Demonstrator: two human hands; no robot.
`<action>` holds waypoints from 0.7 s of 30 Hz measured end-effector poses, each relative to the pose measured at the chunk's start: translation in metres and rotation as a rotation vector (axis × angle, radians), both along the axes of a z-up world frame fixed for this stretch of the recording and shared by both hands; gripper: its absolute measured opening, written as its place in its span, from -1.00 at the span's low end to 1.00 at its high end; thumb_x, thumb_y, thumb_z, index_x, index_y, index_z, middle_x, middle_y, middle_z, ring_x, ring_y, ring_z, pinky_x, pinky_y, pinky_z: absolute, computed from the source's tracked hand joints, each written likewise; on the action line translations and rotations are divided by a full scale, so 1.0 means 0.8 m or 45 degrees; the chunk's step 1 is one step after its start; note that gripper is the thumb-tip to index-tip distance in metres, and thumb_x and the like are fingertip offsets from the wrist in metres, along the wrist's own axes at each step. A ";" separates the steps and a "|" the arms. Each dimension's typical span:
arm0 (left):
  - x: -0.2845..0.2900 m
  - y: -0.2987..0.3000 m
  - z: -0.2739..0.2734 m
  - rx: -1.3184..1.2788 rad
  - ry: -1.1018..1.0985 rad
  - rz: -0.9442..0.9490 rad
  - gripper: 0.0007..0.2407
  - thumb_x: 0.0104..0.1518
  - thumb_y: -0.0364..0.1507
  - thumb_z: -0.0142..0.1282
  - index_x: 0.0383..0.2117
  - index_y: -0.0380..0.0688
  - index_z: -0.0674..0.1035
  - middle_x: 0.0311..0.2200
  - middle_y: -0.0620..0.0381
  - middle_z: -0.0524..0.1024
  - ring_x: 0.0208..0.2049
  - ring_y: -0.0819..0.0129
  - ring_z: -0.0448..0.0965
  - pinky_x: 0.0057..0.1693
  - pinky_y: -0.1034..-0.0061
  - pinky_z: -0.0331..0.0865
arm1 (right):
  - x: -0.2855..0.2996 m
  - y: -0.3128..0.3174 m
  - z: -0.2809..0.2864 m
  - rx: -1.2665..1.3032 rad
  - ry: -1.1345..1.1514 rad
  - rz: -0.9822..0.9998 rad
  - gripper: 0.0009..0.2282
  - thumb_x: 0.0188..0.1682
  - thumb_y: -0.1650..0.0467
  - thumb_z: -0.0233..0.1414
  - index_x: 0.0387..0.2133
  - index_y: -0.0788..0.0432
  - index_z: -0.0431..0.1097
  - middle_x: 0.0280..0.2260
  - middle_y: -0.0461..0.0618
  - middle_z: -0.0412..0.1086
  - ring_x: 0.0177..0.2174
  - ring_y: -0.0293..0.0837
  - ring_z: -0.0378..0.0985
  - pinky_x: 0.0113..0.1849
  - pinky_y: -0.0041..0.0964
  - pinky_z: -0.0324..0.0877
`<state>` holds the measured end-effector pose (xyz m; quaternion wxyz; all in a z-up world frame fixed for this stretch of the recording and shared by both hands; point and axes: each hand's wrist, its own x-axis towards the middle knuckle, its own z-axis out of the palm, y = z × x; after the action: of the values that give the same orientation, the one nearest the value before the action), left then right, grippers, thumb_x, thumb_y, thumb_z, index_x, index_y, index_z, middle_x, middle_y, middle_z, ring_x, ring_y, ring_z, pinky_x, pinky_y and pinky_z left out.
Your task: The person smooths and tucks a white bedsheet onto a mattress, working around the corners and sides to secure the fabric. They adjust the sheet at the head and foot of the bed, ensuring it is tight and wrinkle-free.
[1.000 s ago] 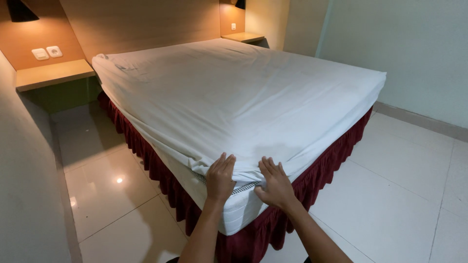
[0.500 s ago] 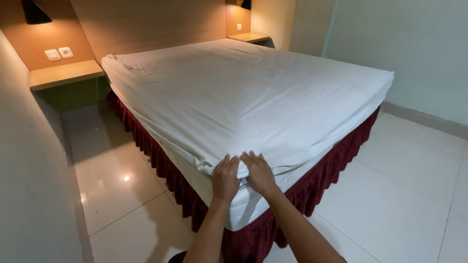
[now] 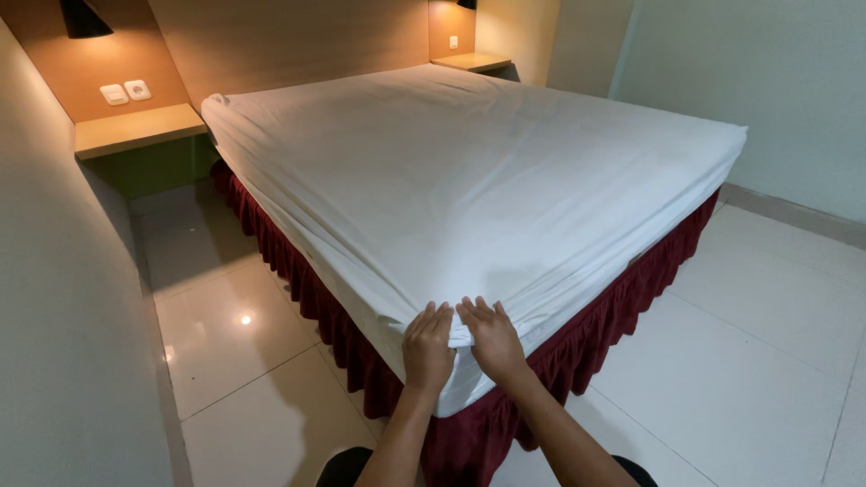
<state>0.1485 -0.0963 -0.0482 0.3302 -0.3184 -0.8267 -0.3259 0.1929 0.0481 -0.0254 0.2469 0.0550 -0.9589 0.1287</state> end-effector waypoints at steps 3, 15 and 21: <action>-0.002 0.004 0.000 -0.080 0.036 0.006 -0.56 -0.14 -0.74 0.20 -0.02 -0.30 0.62 0.03 -0.11 0.59 0.19 -0.02 0.48 0.27 0.14 0.32 | -0.013 0.008 -0.027 -0.007 0.084 -0.004 -0.45 -0.20 0.70 -0.01 0.14 0.19 0.36 0.21 0.11 0.33 0.25 0.13 0.26 0.23 0.25 0.09; 0.002 0.002 0.003 -0.111 -0.069 -0.007 -0.61 -0.06 -0.77 0.12 -0.07 -0.16 0.65 0.14 -0.04 0.53 0.28 -0.02 0.38 0.37 0.12 0.17 | 0.002 0.023 0.001 -0.059 -0.182 0.078 -0.42 -0.17 0.51 0.10 0.23 0.17 0.25 0.34 0.08 0.10 0.35 0.07 -0.02 0.28 0.18 -0.10; 0.002 -0.031 0.027 0.017 -0.193 -0.405 -0.53 -0.06 -0.64 0.18 0.09 -0.15 0.57 0.16 0.03 0.53 0.30 0.11 0.40 0.40 0.11 0.11 | -0.013 0.058 0.061 -0.226 -0.755 0.253 -0.33 0.05 -0.01 -0.11 0.36 0.06 0.05 0.44 0.02 -0.20 0.42 0.01 -0.36 0.34 0.05 -0.40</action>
<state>0.1500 -0.1215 -0.0263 0.2133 -0.4176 -0.7862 -0.4024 0.1822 0.0944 0.0232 -0.0533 0.0867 -0.9640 0.2456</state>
